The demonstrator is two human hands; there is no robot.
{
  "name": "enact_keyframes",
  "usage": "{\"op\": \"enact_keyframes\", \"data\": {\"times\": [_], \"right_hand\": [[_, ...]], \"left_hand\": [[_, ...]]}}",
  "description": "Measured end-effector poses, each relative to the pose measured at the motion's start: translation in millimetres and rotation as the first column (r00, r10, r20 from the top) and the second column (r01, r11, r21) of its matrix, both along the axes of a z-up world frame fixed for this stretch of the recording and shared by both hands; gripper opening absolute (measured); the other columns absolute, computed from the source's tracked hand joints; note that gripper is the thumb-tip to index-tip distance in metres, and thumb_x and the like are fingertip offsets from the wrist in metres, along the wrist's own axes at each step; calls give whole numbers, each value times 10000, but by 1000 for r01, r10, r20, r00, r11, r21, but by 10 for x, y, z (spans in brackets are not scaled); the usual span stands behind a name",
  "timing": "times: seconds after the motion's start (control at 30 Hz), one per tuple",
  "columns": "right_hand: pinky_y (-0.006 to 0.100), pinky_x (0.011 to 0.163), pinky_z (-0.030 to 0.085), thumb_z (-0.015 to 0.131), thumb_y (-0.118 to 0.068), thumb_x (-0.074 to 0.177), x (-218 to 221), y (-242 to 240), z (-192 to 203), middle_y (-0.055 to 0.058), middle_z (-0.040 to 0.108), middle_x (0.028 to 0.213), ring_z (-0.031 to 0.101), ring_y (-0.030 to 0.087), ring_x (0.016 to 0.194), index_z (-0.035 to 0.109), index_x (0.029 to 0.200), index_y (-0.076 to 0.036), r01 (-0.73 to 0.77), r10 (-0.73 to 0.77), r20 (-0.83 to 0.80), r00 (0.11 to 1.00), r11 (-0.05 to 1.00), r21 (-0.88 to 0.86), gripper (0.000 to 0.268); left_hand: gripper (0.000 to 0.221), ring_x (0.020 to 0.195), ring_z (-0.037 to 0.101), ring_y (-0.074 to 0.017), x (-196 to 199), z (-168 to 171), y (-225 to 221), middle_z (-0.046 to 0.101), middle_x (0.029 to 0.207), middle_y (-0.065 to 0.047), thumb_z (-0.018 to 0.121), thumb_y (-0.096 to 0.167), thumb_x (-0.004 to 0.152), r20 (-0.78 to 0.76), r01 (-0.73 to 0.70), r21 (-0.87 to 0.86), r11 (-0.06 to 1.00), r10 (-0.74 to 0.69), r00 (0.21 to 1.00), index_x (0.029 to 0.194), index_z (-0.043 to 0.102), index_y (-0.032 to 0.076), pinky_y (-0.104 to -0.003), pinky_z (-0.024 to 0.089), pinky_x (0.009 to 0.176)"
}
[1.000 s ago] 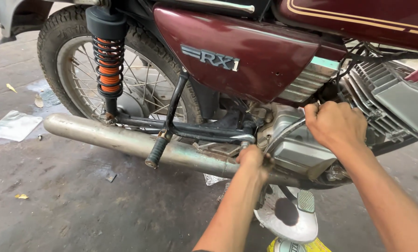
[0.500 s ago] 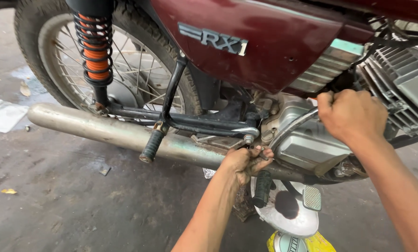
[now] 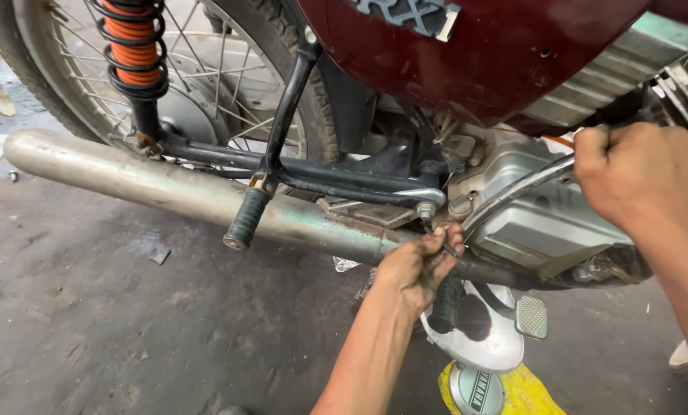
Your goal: Draining oil from a motorcycle engine and performing maintenance on the engine casing.
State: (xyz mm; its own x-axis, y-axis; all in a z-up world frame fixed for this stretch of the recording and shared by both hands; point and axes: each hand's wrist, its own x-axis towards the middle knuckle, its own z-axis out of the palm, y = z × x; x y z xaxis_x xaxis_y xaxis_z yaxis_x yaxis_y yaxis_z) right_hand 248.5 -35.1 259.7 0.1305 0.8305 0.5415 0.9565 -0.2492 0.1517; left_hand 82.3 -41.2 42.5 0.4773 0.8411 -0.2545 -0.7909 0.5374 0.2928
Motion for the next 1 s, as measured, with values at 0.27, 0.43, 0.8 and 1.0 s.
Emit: {"op": "enact_keyframes", "data": {"times": [0.27, 0.43, 0.8, 1.0], "right_hand": [[529, 719, 538, 517, -419, 1013, 43, 30, 10, 245, 684, 712, 673, 463, 713, 801, 839, -63, -13, 13, -1, 1000, 999, 49, 488], [533, 723, 538, 538, -479, 1031, 178, 66, -21, 245, 694, 767, 675, 464, 747, 815, 853, -92, -62, 62, -6, 998, 997, 56, 508], [545, 740, 540, 514, -485, 1015, 77, 133, -48, 241, 709, 775, 685, 467, 782, 823, 853, -105, 31, -31, -22, 999, 1000, 2, 515], [366, 584, 502, 451, -252, 1050, 1042, 752, -478, 178, 674, 709, 650, 283, 587, 739, 930, -29, -114, 120, 239, 964, 993, -37, 384]], "left_hand": [[228, 1006, 758, -233, -364, 513, -182, 731, 1071, -100, 598, -83, 894, 78, -129, 25, 991, 127, 989, 1092, 592, 29, -306, 586, 836], [231, 1052, 725, -233, -804, 547, -65, 760, 1132, -104, 642, 18, 923, -19, -226, 121, 967, 230, 973, 1154, 623, 26, -342, 585, 836], [314, 759, 679, -329, -789, 67, -26, 720, 836, -229, 635, 294, 1015, -861, -17, 394, 919, 376, 342, 1110, 750, 17, -395, 526, 727], [215, 793, 757, -273, -764, 56, 223, 777, 878, -151, 688, 212, 921, -731, 21, 597, 802, 533, 427, 1044, 770, 57, -368, 557, 743]]}}
